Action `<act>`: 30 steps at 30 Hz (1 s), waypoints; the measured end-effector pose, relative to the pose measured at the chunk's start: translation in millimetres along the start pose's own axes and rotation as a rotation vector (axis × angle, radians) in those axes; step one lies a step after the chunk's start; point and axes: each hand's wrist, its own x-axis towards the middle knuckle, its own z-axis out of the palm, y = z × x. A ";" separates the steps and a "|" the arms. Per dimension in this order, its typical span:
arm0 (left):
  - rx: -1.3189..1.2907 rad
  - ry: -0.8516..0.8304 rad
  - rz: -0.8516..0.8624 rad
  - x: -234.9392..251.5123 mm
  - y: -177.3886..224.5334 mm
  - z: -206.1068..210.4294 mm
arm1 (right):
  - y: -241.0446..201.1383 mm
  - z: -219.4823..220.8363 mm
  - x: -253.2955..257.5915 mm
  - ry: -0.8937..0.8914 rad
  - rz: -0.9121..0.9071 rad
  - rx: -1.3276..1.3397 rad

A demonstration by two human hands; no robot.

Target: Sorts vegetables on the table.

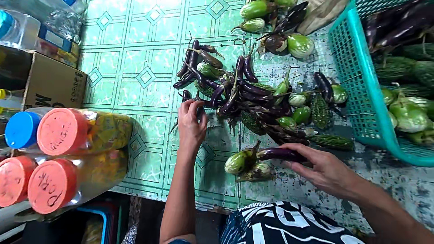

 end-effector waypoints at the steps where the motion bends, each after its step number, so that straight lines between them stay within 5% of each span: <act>1: -0.002 -0.027 0.031 5.9 2.4 8.0 | 1.4 -0.7 -0.9 0.011 0.033 -0.010; 8: 0.065 -0.094 0.050 27.4 3.2 37.8 | 10.8 0.4 -9.4 -0.023 0.040 -0.086; 13: -0.588 -0.121 -0.234 14.8 18.6 1.6 | 14.8 14.3 -19.6 -0.001 0.002 -0.230; 19: -1.029 -0.189 -0.266 -21.9 42.7 -15.7 | -5.4 -6.6 -12.7 0.043 -0.058 -0.275; 25: -0.743 -0.166 -0.022 -44.9 54.3 -7.4 | -68.0 -32.7 27.9 0.282 -0.399 -0.034; 30: -0.495 -0.220 0.246 -54.3 64.3 -8.7 | -85.8 -15.6 56.4 0.153 -0.423 -0.399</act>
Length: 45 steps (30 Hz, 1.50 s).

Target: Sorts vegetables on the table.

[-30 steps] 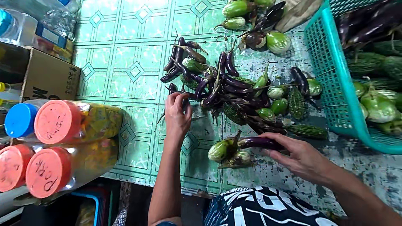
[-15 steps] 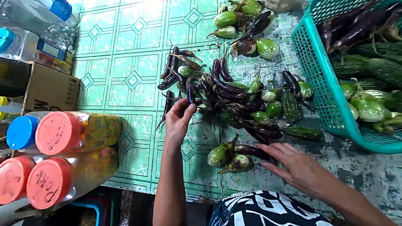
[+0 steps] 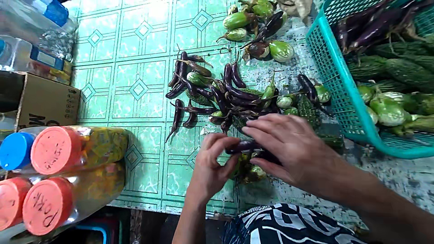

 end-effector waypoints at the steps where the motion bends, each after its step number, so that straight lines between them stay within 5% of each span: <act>1: 0.021 -0.035 0.021 0.2 0.4 0.6 | 2.8 10.8 1.8 -0.067 0.006 0.013; 4: 0.091 -0.032 -0.074 7.5 -19.7 -19.5 | 10.5 28.1 -2.9 -0.163 0.086 0.203; 9: 0.520 0.258 -0.569 27.6 -99.9 -72.2 | 9.6 23.3 -14.7 -0.246 0.377 0.479; 12: 0.584 0.253 -0.594 31.8 -121.3 -72.7 | 5.5 23.1 -11.1 -0.260 0.503 0.596; 17: -0.132 0.442 -0.607 3.8 -85.5 -83.3 | 4.6 21.6 -5.4 -0.104 0.597 1.049; 20: -0.632 0.322 -0.491 -16.2 -50.4 -72.5 | -1.3 23.2 6.4 -0.132 0.580 1.255; 25: -0.895 0.132 -0.293 -27.5 -21.1 -36.7 | -15.4 44.4 29.4 -0.094 0.362 1.247; 32: -0.419 0.097 -0.228 -21.1 -9.3 -19.7 | -19.7 50.0 28.7 0.010 0.466 1.295; 36: 0.303 0.207 -0.285 7.6 -51.8 -35.5 | -3.4 37.4 16.8 0.000 0.609 1.417; 40: 0.741 0.137 -0.209 44.5 -96.5 -33.3 | -0.9 37.3 7.3 -0.004 0.677 1.399; 45: 0.703 0.153 -0.191 42.1 -86.7 -69.4 | -0.3 37.1 -3.7 0.043 0.723 1.424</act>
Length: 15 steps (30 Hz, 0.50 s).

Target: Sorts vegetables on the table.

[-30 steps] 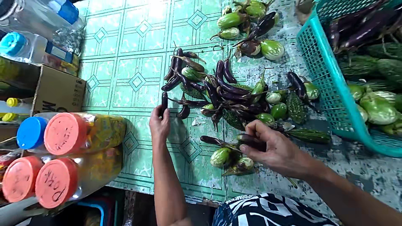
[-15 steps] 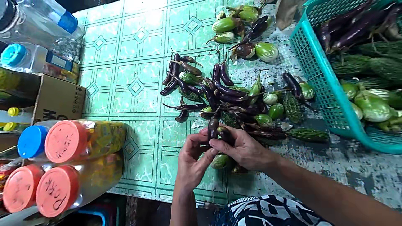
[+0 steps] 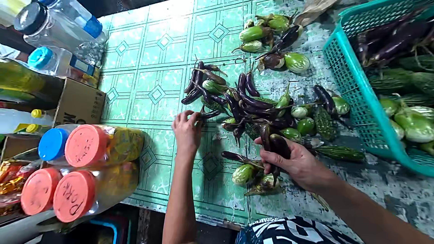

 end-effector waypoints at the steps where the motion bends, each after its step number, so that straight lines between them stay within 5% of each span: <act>1: -0.061 0.007 -0.043 -7.0 1.5 -13.4 | 1.0 -1.2 0.1 0.007 -0.007 0.011; 5: -0.425 -0.020 -0.085 -45.4 22.8 -42.5 | 3.0 11.1 8.1 -0.047 -0.072 0.066; 11: -0.787 -0.107 -0.027 -85.5 87.7 -19.6 | 8.0 47.8 24.4 0.029 -0.210 0.090; 15: -0.984 -0.184 -0.072 -76.1 66.6 -12.6 | 12.2 35.0 25.1 0.119 -0.133 0.170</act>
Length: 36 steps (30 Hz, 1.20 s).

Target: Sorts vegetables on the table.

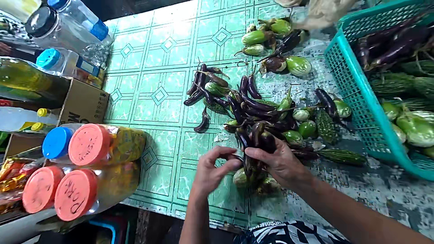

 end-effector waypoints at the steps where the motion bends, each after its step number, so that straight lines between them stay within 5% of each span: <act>1: 0.057 0.037 -0.041 6.5 -2.1 -9.8 | -4.6 -1.5 -0.2 0.048 0.067 0.033; 6: 0.717 0.255 -0.198 50.5 -41.5 -48.9 | -27.3 -0.6 -4.9 0.163 0.199 0.125; 13: 0.841 0.239 -0.214 64.6 -70.3 -46.3 | -32.8 -7.5 -14.0 0.036 0.144 0.163; 17: 0.721 0.308 -0.208 50.0 -61.2 -50.2 | -34.3 -16.2 -16.4 0.013 0.139 0.136; 22: -0.145 0.205 -0.249 3.4 -12.5 -33.5 | -32.0 -35.8 -23.5 -0.083 0.070 -0.086; 26: -0.521 0.069 -0.215 -22.0 6.4 -3.2 | -30.2 -46.6 -28.1 -0.055 0.101 0.023; 30: -0.481 -0.006 -0.177 -30.3 12.3 15.8 | -35.8 -52.7 -39.4 -0.187 -0.053 -0.012; 36: -0.155 -0.111 -0.137 -35.1 26.5 38.5 | -62.9 -50.9 -47.8 -0.329 -0.188 -0.557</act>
